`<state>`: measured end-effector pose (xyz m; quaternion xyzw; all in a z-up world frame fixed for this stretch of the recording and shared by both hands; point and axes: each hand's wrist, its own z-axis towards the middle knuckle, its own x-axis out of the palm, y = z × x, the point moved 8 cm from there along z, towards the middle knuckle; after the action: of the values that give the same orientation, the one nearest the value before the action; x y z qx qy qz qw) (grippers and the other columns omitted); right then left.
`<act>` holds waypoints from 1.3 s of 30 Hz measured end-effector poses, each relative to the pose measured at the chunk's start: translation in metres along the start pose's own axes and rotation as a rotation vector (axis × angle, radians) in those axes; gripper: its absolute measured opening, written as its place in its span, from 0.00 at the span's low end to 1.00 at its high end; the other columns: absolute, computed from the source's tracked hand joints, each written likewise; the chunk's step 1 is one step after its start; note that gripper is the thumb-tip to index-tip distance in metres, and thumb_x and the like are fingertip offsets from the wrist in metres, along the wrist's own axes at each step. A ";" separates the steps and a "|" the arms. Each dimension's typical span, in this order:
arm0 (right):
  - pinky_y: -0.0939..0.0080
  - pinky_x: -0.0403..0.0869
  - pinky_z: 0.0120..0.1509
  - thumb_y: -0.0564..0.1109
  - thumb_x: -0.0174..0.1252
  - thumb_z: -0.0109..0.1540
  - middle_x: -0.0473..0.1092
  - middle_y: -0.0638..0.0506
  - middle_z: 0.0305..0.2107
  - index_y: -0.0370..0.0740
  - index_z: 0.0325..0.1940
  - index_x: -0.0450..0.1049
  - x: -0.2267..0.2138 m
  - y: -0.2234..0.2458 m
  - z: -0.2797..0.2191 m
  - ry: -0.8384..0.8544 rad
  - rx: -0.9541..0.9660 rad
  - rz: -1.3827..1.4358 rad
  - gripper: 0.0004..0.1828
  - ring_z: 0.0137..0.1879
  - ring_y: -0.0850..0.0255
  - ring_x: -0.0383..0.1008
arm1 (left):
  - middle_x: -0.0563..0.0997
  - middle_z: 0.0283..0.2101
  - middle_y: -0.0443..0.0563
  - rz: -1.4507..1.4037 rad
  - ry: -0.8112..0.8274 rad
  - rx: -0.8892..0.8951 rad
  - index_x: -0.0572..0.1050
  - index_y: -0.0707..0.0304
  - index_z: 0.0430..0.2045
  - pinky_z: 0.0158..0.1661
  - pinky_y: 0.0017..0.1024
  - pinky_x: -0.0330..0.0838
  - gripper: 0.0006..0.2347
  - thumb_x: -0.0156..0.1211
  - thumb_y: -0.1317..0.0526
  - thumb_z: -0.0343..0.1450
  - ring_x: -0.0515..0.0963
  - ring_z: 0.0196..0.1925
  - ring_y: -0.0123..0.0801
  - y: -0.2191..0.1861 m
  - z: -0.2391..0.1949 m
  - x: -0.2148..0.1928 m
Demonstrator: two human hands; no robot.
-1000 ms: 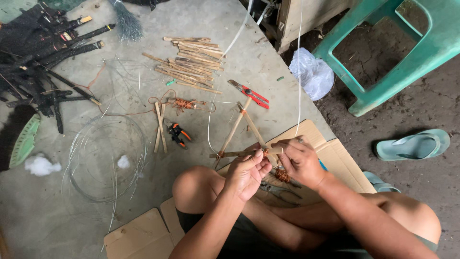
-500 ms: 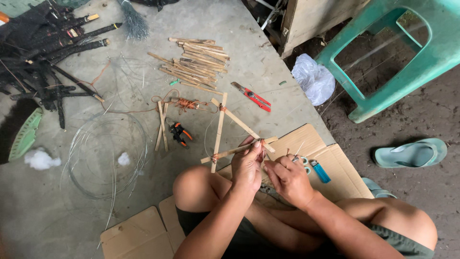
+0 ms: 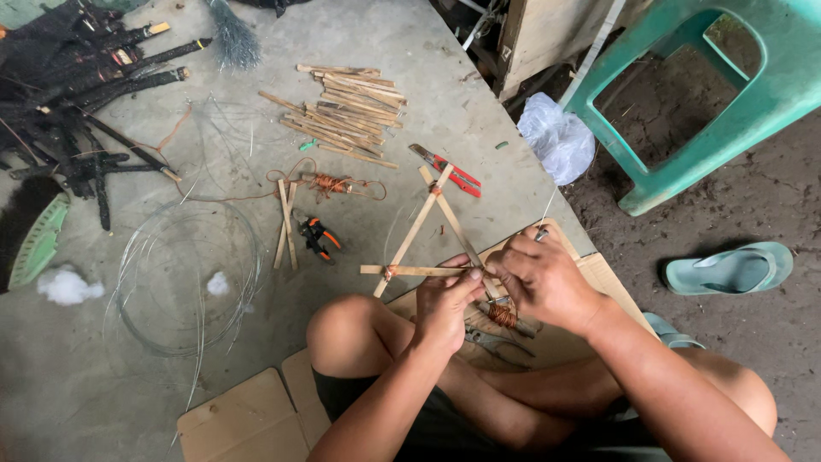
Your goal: The person assembles small bamboo sticks into a cross-shaped structure, securing them with thin wire and copper wire. They use pliers to twist and tighten the wire, then cut excess wire with scissors. The person also gathers and organizes additional bamboo sticks on the floor.
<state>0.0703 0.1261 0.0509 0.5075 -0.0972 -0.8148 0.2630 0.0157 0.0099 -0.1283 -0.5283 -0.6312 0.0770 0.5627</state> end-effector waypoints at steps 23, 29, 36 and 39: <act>0.52 0.72 0.47 0.36 0.61 0.59 0.78 0.48 0.32 0.40 0.41 0.79 0.024 -0.010 -0.017 0.071 0.263 0.222 0.06 0.39 0.51 0.77 | 0.83 0.37 0.55 -0.009 -0.101 0.196 0.74 0.78 0.45 0.47 0.27 0.75 0.13 0.64 0.74 0.67 0.81 0.39 0.31 -0.014 0.000 0.008; 0.50 0.72 0.48 0.36 0.61 0.59 0.78 0.46 0.33 0.37 0.39 0.79 0.000 -0.021 -0.006 0.052 0.150 0.149 0.05 0.39 0.48 0.76 | 0.83 0.37 0.57 0.060 -0.019 0.163 0.74 0.80 0.46 0.45 0.29 0.74 0.13 0.65 0.74 0.69 0.81 0.38 0.33 -0.015 -0.012 0.015; 0.64 0.74 0.39 0.40 0.60 0.63 0.77 0.51 0.30 0.35 0.40 0.79 0.024 -0.072 -0.027 0.067 0.460 0.536 0.06 0.35 0.64 0.75 | 0.83 0.35 0.56 -0.028 0.031 0.016 0.77 0.71 0.35 0.45 0.31 0.75 0.04 0.63 0.72 0.69 0.82 0.36 0.35 -0.023 -0.034 0.029; 0.69 0.72 0.42 0.41 0.61 0.65 0.75 0.55 0.30 0.34 0.41 0.80 0.058 -0.093 -0.044 0.083 0.624 0.873 0.07 0.38 0.71 0.70 | 0.83 0.35 0.54 -0.145 0.082 -0.034 0.78 0.69 0.33 0.45 0.33 0.75 0.03 0.63 0.71 0.69 0.82 0.37 0.36 -0.023 -0.040 0.040</act>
<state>0.0579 0.1790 -0.0542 0.5058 -0.5260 -0.5413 0.4178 0.0420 0.0099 -0.0732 -0.4934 -0.6454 0.0034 0.5832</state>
